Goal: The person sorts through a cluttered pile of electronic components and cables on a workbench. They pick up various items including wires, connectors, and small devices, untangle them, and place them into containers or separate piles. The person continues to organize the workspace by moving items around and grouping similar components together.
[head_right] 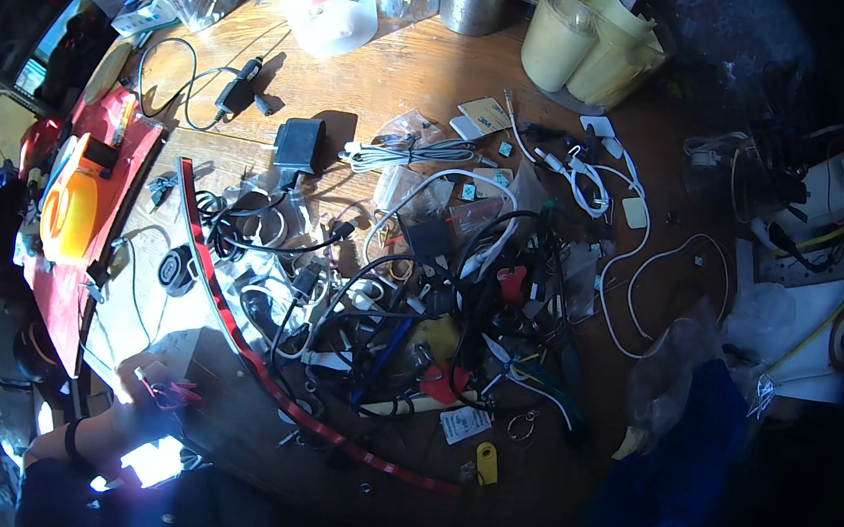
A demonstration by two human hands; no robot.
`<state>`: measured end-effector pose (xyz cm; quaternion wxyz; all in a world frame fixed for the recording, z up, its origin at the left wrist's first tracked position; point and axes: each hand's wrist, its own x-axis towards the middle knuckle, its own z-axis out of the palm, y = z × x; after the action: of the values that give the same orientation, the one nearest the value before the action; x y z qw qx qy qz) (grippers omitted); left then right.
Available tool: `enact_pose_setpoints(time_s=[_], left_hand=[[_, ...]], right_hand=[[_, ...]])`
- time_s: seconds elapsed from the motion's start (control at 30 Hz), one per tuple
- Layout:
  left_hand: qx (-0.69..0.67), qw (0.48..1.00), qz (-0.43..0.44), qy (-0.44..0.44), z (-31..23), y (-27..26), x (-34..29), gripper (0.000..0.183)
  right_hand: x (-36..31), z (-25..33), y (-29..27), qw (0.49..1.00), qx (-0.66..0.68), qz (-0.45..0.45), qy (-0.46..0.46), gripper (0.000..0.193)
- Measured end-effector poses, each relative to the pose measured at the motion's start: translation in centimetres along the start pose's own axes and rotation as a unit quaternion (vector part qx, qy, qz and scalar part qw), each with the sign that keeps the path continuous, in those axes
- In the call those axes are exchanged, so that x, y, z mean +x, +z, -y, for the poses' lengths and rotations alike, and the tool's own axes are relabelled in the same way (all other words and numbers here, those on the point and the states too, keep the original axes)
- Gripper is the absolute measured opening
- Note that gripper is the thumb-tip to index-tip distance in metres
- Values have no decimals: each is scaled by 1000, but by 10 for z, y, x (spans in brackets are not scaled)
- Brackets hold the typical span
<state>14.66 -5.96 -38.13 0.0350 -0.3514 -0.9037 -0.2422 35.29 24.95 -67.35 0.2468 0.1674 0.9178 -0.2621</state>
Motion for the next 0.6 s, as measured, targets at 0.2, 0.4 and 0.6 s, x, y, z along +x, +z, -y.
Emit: enact_pose_setpoints(time_s=[0.2, 0.4, 0.6], left_hand=[[16, 998, 16, -55, -14, -11, -3, 33], [-301, 934, 124, -149, -46, -70, 20, 16], [-683, 717, -69, -118, -85, -82, 73, 33]], right_hand=[[-60, 0, -46, 994, -86, 21, -70, 39], [-143, 71, -185, 941, -109, 197, -254, 40], [-157, 157, -318, 949, 198, -57, -239, 28]])
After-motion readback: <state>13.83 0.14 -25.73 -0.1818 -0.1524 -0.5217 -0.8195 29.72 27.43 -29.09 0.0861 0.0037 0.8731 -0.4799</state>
